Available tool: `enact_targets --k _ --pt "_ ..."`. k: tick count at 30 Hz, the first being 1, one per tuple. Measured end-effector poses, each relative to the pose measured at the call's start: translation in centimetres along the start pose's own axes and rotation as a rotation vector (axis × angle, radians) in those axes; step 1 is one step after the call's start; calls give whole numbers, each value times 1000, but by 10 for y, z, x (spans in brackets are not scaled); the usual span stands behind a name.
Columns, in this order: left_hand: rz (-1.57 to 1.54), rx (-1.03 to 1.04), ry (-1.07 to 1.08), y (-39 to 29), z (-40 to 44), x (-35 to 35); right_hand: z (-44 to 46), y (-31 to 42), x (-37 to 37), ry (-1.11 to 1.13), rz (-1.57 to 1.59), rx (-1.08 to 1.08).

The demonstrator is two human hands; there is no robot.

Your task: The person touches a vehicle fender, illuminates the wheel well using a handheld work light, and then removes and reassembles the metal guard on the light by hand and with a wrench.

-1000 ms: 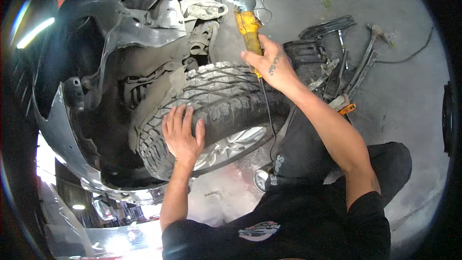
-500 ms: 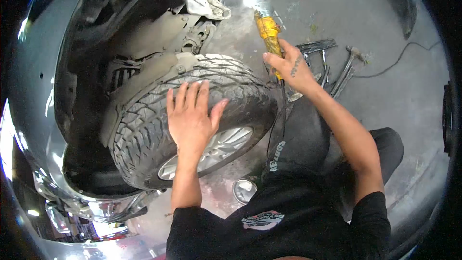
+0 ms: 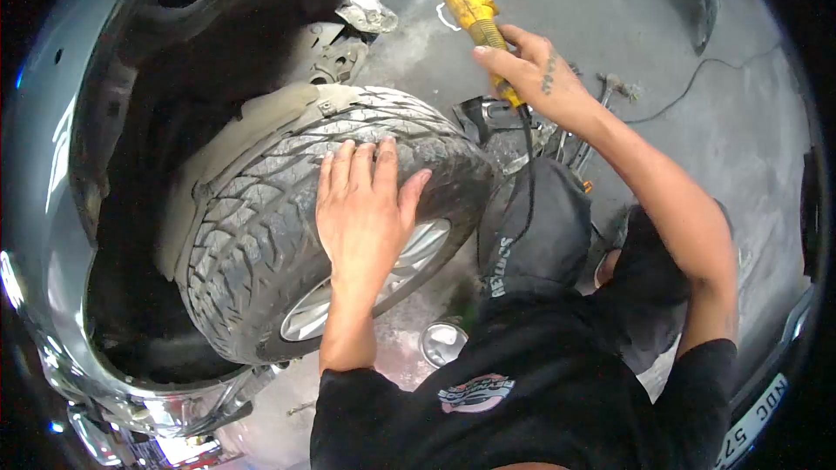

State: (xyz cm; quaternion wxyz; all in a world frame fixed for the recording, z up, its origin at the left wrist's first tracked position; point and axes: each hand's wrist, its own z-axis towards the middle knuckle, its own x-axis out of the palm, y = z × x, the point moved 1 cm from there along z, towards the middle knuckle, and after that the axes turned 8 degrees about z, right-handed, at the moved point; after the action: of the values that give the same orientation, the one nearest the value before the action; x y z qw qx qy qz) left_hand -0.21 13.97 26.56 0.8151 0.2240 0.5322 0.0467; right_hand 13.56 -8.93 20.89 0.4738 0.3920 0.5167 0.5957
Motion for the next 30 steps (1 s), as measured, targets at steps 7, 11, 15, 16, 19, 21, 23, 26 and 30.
enact_targets --k 7,11,15,16,19,21,23,26,30 --pt "0 -50 -44 -6 6 2 -29 -18 -10 83 57 108" --pt "-15 -67 -68 -5 4 5 -35 -12 -3 114 137 186" --pt "-37 -84 -104 -2 2 7 -37 1 -3 193 352 208" --pt "-57 -93 -109 -1 2 6 -38 0 -2 207 337 208" --pt "-58 -92 -150 -1 1 7 -37 0 -8 179 381 239" --pt "-75 -106 -167 0 2 6 -40 6 -13 163 348 263" --pt "-70 -95 -169 0 2 7 -43 10 -21 163 282 269" --pt "-57 -126 -162 -2 5 3 -58 14 -42 154 247 322" --pt "-94 -157 -197 -5 7 4 -69 7 -66 152 391 292"
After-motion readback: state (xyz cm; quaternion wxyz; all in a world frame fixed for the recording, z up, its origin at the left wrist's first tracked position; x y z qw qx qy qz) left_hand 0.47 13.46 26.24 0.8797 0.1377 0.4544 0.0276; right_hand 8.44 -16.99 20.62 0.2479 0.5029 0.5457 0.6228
